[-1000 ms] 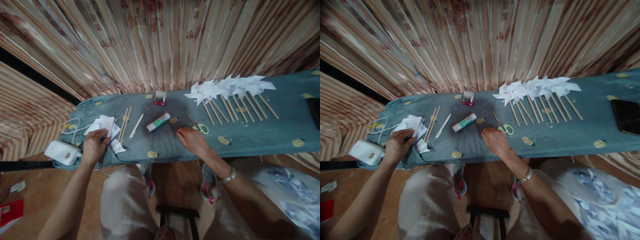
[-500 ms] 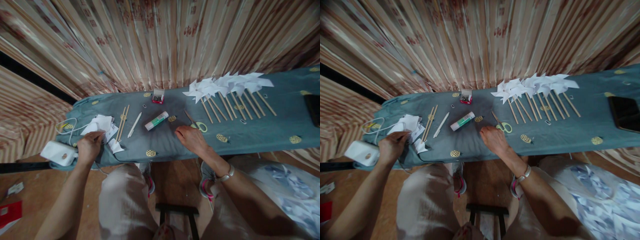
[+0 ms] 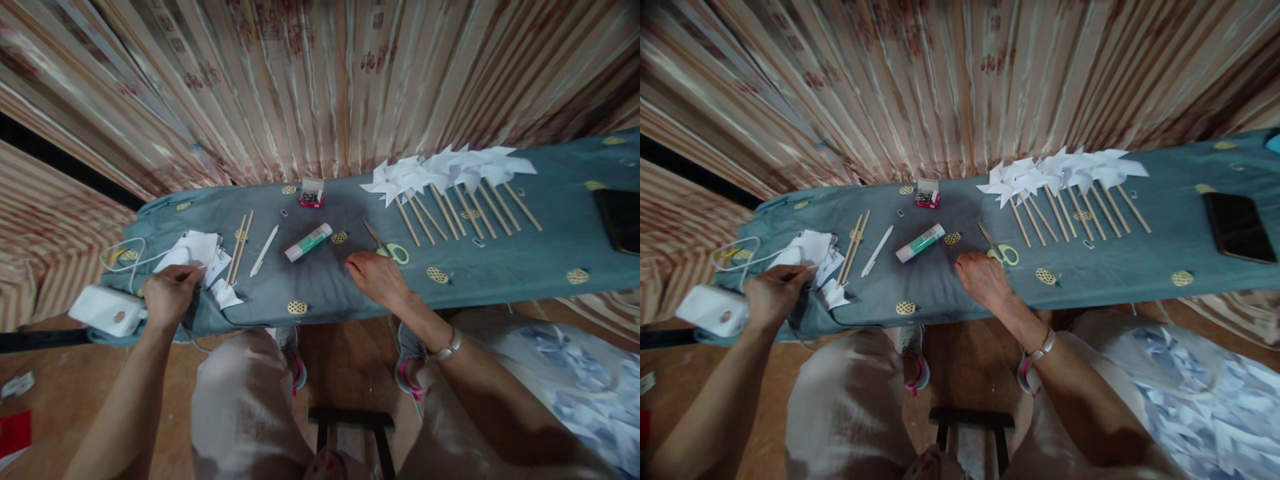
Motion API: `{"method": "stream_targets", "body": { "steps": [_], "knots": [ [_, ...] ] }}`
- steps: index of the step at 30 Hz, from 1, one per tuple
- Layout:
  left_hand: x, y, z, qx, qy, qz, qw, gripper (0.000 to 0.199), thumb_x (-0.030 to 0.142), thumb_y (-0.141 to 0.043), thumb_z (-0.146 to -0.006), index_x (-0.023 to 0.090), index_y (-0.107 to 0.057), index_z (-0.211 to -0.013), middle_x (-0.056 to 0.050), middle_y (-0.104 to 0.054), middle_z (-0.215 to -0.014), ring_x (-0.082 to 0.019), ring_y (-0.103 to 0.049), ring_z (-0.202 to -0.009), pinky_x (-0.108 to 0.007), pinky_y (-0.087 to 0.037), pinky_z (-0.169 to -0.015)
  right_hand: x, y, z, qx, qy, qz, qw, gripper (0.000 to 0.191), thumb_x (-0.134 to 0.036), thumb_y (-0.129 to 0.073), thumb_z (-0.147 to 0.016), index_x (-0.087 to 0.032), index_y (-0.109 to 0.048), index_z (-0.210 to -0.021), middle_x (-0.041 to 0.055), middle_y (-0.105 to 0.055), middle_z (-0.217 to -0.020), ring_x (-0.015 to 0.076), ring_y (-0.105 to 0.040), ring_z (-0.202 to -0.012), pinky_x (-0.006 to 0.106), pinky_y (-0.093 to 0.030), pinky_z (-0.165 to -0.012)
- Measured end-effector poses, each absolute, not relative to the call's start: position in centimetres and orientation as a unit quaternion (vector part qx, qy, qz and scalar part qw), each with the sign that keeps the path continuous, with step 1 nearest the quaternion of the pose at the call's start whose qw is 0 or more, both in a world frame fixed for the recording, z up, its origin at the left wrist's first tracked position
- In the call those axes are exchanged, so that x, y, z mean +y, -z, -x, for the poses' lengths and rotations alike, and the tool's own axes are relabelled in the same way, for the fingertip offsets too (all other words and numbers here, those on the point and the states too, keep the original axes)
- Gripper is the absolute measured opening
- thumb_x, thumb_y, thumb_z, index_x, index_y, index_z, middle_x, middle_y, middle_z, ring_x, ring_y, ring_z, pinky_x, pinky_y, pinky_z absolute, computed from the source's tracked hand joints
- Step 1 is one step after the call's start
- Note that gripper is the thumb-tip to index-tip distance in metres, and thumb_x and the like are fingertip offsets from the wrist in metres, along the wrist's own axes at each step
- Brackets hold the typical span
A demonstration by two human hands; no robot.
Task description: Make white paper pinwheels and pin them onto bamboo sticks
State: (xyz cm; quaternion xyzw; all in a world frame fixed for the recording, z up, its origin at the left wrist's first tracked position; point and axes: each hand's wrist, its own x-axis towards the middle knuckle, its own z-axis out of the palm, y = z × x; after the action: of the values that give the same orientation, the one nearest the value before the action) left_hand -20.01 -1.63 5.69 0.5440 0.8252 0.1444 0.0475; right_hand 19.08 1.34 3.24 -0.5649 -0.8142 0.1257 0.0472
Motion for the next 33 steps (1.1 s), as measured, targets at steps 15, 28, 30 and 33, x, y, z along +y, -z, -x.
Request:
{"method": "stream_targets", "body": {
  "steps": [15, 28, 30, 33],
  "knots": [
    [-2.0, -6.7, 20.1, 0.803, -0.251, -0.541, 0.01, 0.026, 0.035, -0.061, -0.082, 0.013, -0.072, -0.091, -0.007, -0.078, -0.099, -0.024, -0.071, -0.094, -0.033, -0.053, -0.09, 1.3, -3.3, -19.1, -0.818, -0.123, 0.559, 0.047, 0.027, -0.024, -0.045, -0.102, -0.017, -0.071, -0.101, 0.0105, -0.076, -0.102, 0.0235, -0.071, -0.098, 0.031, -0.046, -0.079],
    [-2.5, -9.8, 10.4, 0.53, -0.4, -0.735, -0.136, 0.007, 0.024, -0.072, -0.088, 0.019, -0.075, -0.085, -0.004, -0.08, -0.086, -0.017, -0.075, -0.078, -0.028, -0.059, -0.075, 1.1, -4.0, -19.3, -0.818, -0.145, 0.556, 0.04, 0.029, -0.023, -0.043, -0.102, -0.016, -0.071, -0.106, 0.0119, -0.076, -0.107, 0.0248, -0.07, -0.103, 0.032, -0.047, -0.085],
    [-2.5, -9.6, 7.8, 0.481, -0.394, -0.773, -0.127, 0.004, 0.021, -0.071, -0.089, 0.019, -0.075, -0.088, -0.003, -0.079, -0.088, -0.016, -0.075, -0.08, -0.025, -0.059, -0.075, 1.0, -4.2, -19.5, -0.812, -0.159, 0.56, 0.047, 0.028, -0.023, -0.044, -0.102, -0.016, -0.071, -0.106, 0.0113, -0.076, -0.108, 0.0243, -0.07, -0.104, 0.031, -0.047, -0.086],
    [-2.1, -8.6, 4.3, 0.441, -0.378, -0.808, -0.098, 0.006, 0.019, -0.067, -0.092, 0.016, -0.073, -0.091, -0.005, -0.078, -0.091, -0.016, -0.074, -0.081, -0.025, -0.059, -0.075, 1.0, -4.3, -20.2, -0.803, -0.172, 0.567, 0.063, 0.027, -0.024, -0.045, -0.102, -0.017, -0.071, -0.107, 0.0107, -0.077, -0.109, 0.0236, -0.071, -0.105, 0.031, -0.046, -0.086]
  ]
}}
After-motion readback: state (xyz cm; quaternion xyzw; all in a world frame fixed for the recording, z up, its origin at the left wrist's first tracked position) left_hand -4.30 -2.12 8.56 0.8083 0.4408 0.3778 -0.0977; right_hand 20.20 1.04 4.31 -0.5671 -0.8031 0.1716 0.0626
